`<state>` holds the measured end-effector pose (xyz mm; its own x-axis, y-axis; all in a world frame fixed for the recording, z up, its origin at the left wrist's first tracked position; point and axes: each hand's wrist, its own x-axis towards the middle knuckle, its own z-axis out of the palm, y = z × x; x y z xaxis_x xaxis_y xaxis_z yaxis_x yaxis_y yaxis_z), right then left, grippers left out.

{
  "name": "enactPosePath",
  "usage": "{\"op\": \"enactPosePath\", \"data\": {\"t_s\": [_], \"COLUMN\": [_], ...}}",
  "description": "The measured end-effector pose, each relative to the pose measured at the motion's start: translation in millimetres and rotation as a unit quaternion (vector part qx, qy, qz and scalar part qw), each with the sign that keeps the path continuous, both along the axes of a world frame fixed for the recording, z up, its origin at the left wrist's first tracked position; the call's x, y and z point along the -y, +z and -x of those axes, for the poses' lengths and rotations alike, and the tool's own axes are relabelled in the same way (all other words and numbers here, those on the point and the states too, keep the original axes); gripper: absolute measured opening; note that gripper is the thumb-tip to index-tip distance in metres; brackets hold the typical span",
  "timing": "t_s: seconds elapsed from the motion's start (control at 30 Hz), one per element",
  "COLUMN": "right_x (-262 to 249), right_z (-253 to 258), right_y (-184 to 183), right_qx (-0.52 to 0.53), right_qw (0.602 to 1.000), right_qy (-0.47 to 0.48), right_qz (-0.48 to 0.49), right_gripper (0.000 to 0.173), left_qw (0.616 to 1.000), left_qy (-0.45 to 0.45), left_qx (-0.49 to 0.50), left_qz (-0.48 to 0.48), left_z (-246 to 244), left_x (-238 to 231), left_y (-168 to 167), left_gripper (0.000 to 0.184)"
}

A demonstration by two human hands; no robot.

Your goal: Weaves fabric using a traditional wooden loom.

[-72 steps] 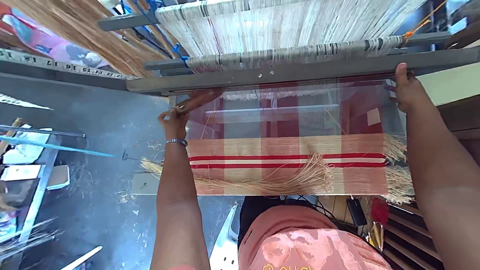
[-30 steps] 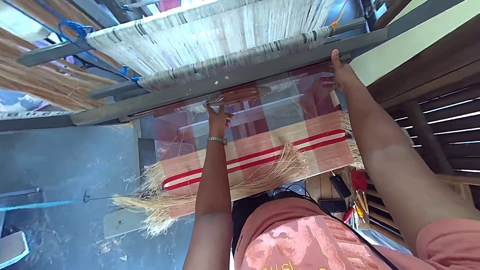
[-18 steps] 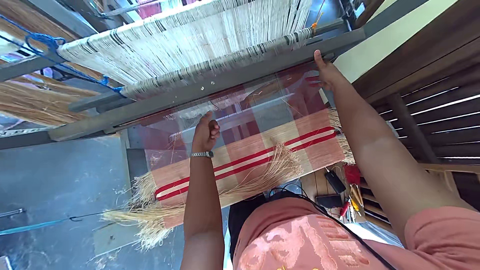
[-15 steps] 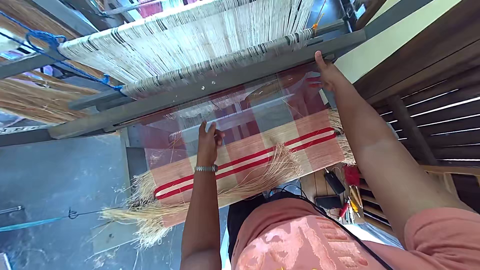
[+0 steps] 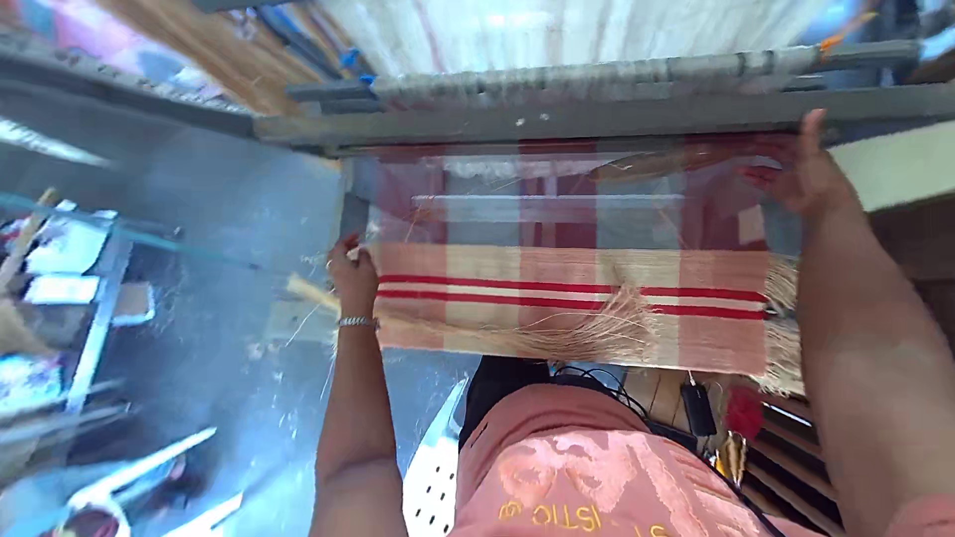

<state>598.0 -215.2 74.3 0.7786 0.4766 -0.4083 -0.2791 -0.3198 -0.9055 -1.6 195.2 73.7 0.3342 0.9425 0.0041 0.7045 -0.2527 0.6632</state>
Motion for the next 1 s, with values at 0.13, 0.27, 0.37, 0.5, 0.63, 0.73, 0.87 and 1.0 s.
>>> {"op": "enactPosePath", "data": {"t_s": [0.13, 0.27, 0.37, 0.5, 0.63, 0.73, 0.87, 1.0], "right_x": [-8, -6, -10, -14, -14, -9, 33, 57], "right_z": [5, 2, 4, 4, 7, 12, 3, 8], "right_y": [-4, -11, -8, -5, -2, 3, -4, -24], "right_qx": [-0.001, -0.018, -0.022, -0.022, -0.025, -0.026, 0.010, 0.027], "right_qw": [0.999, 0.998, 0.998, 0.997, 0.996, 0.997, 0.992, 0.972], "right_qy": [0.021, 0.036, 0.018, 0.016, 0.030, -0.006, -0.104, -0.216], "right_qz": [-0.028, -0.053, -0.063, -0.071, -0.083, -0.070, -0.063, -0.090], "right_gripper": [0.089, 0.090, 0.089, 0.092, 0.094, 0.092, 0.082, 0.050], "left_qw": [1.000, 0.997, 0.993, 0.990, 0.986, 0.983, 0.982, 0.977], "left_qy": [-0.003, -0.041, -0.054, -0.055, -0.079, -0.098, -0.098, -0.109], "left_qx": [-0.029, -0.069, -0.099, -0.126, -0.141, -0.152, -0.162, -0.183], "left_qz": [0.004, -0.019, -0.034, -0.028, -0.031, -0.036, -0.007, -0.019], "left_z": [11, 6, -6, -20, -19, -16, -15, -12], "left_x": [-12, -18, -21, -28, -32, -31, -40, -44], "left_y": [-1, -8, -14, -19, -22, -22, -20, -24], "left_gripper": [0.039, 0.039, 0.037, 0.035, 0.032, 0.032, 0.035, 0.037]}}
